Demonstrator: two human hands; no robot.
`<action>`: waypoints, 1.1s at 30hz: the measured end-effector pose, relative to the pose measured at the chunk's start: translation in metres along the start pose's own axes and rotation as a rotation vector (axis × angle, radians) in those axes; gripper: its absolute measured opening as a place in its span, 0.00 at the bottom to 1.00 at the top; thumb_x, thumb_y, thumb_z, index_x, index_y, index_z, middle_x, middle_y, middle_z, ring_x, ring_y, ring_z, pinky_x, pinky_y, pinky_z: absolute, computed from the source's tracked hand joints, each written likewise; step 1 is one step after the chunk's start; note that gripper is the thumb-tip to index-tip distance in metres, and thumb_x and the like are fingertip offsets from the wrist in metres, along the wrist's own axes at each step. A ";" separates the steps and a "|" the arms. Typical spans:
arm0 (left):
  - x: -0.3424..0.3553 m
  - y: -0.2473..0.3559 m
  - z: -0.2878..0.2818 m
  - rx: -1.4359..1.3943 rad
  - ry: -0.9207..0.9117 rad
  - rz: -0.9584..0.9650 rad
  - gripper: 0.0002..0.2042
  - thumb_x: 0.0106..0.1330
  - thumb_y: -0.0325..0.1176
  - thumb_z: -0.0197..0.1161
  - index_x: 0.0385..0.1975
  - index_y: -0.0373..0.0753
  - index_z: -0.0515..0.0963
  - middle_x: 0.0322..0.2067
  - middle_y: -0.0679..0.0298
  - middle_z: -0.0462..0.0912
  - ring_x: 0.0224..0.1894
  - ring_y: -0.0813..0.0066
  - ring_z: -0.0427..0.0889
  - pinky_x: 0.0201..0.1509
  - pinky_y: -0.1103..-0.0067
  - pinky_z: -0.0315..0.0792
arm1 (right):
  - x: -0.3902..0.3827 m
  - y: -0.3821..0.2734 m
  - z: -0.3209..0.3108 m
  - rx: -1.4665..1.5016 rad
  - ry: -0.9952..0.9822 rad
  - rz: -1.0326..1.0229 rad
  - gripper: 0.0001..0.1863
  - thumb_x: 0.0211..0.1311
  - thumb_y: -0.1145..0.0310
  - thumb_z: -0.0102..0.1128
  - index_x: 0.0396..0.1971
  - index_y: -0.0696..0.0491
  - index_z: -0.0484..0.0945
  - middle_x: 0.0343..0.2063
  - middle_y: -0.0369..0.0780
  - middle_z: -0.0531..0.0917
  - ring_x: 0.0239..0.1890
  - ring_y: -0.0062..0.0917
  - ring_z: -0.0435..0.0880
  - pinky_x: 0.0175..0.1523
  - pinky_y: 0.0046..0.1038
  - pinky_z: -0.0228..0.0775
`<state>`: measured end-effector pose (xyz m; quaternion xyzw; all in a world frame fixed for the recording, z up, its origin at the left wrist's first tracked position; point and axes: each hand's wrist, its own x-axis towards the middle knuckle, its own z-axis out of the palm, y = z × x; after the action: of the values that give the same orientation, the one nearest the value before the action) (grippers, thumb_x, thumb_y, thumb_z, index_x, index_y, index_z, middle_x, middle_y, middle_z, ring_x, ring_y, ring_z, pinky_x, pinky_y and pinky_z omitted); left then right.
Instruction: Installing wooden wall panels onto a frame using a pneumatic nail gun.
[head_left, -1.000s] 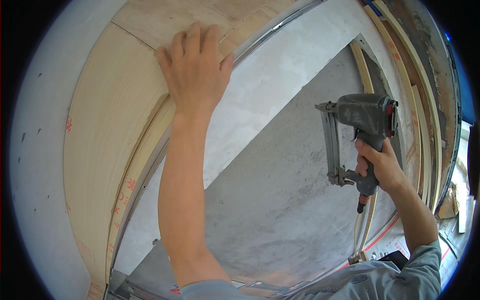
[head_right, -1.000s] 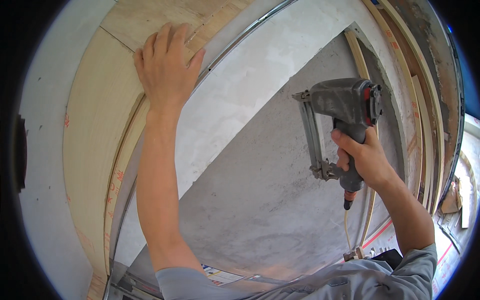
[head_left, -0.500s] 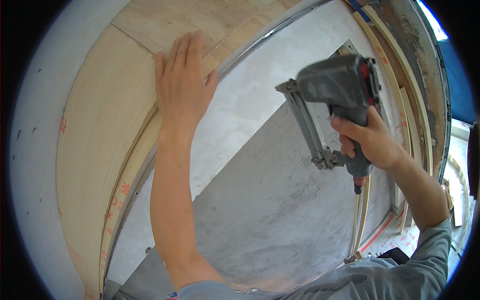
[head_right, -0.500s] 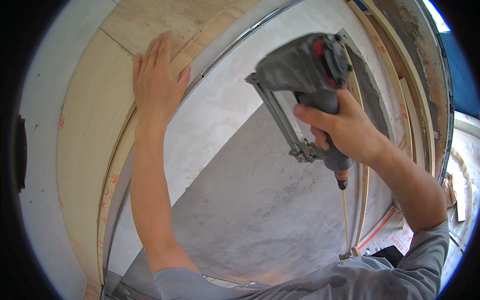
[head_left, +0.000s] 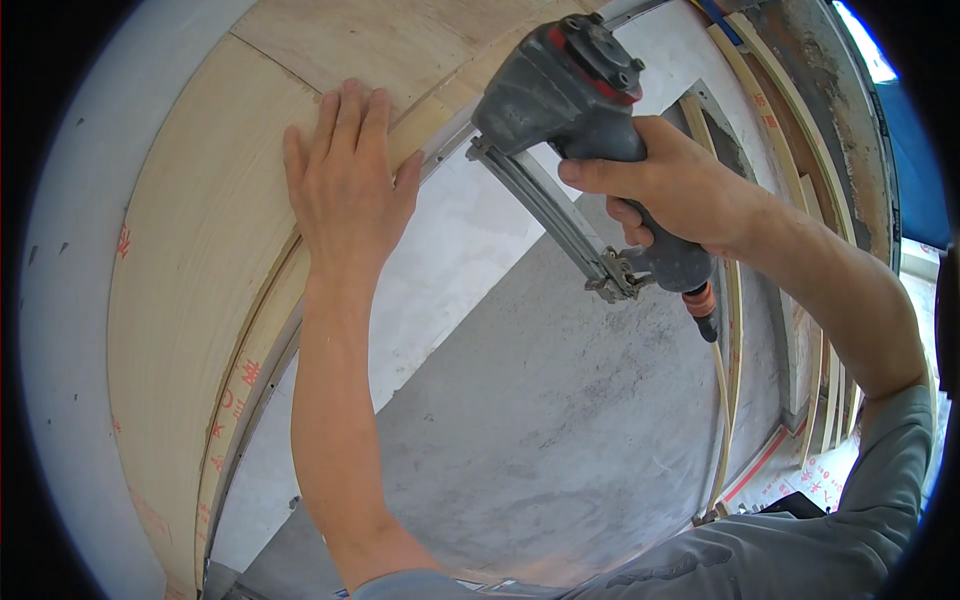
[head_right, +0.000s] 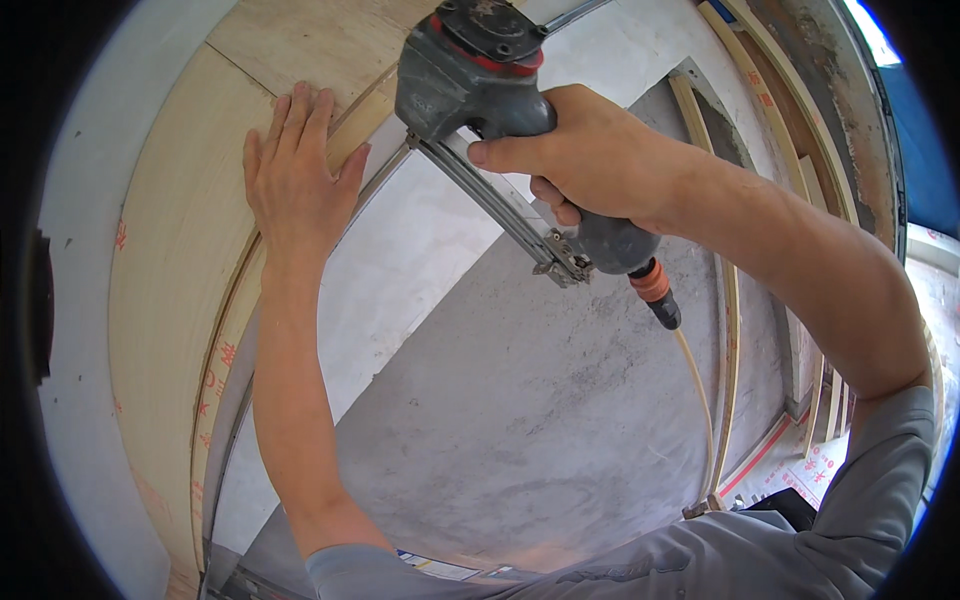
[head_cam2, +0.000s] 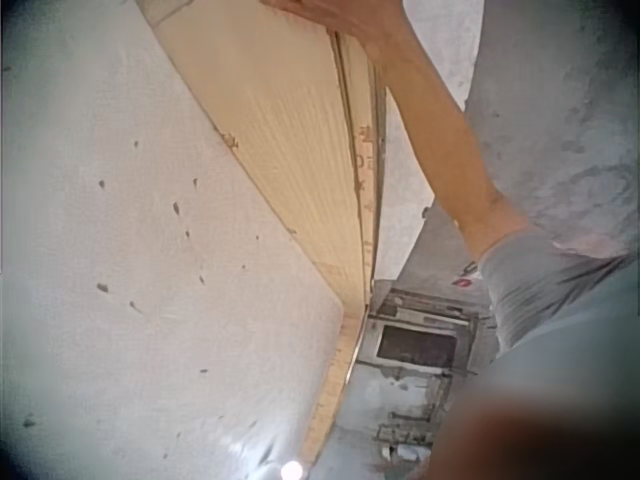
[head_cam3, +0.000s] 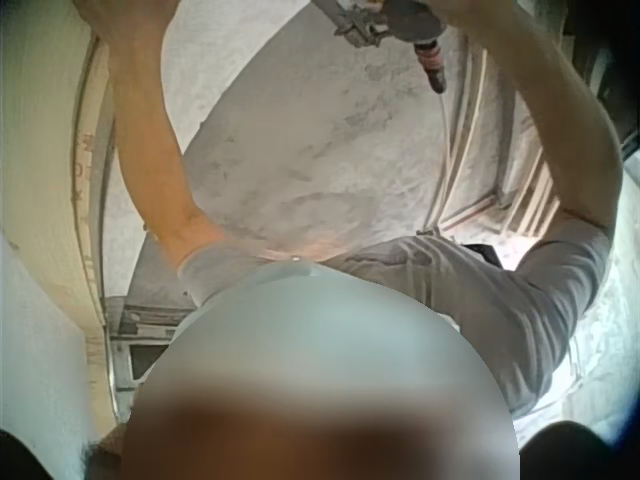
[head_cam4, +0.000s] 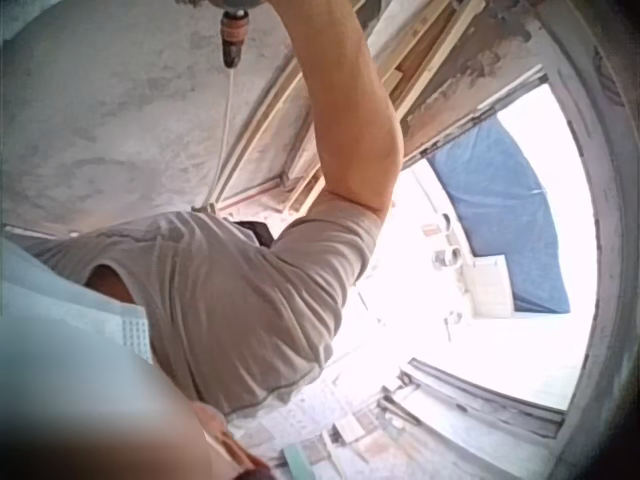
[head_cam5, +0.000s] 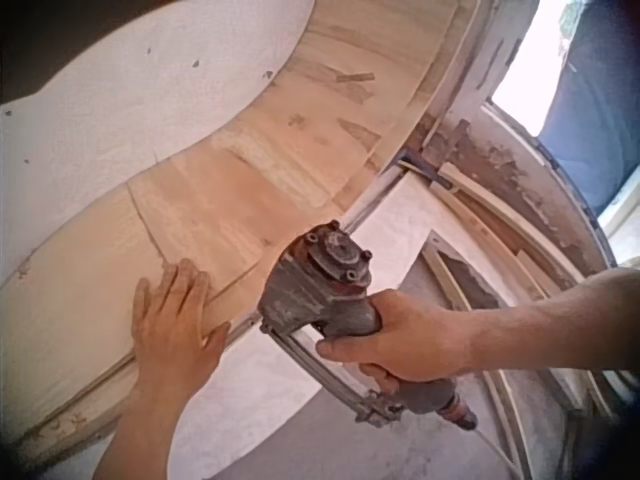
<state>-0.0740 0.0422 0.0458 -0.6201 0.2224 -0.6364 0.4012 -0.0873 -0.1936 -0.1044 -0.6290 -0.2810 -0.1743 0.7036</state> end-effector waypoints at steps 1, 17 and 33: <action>0.002 -0.001 0.001 0.007 0.003 0.004 0.30 0.59 0.42 0.72 0.63 0.46 0.75 0.67 0.62 0.73 0.71 0.63 0.68 0.74 0.56 0.57 | 0.002 -0.004 0.000 -0.012 0.017 -0.010 0.18 0.62 0.55 0.67 0.29 0.57 0.76 0.15 0.33 0.72 0.15 0.17 0.72 0.27 0.26 0.69; 0.000 -0.002 0.001 -0.056 0.066 0.008 0.28 0.59 0.42 0.72 0.60 0.45 0.75 0.66 0.59 0.74 0.70 0.62 0.69 0.72 0.52 0.57 | 0.009 -0.021 0.002 -0.014 0.135 -0.128 0.18 0.62 0.56 0.66 0.30 0.57 0.78 0.16 0.33 0.73 0.16 0.17 0.71 0.26 0.25 0.67; -0.001 0.066 0.028 -2.278 0.815 -1.288 0.29 0.66 0.45 0.70 0.63 0.43 0.68 0.56 0.63 0.77 0.60 0.73 0.73 0.67 0.67 0.64 | 0.014 -0.063 0.007 -0.374 0.163 -0.160 0.23 0.64 0.46 0.64 0.39 0.53 0.77 0.15 0.30 0.72 0.16 0.14 0.72 0.30 0.22 0.69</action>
<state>-0.0311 0.0111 -0.0027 -0.3672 0.3940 -0.3110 -0.7831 -0.1152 -0.1943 -0.0453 -0.7082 -0.2348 -0.3291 0.5788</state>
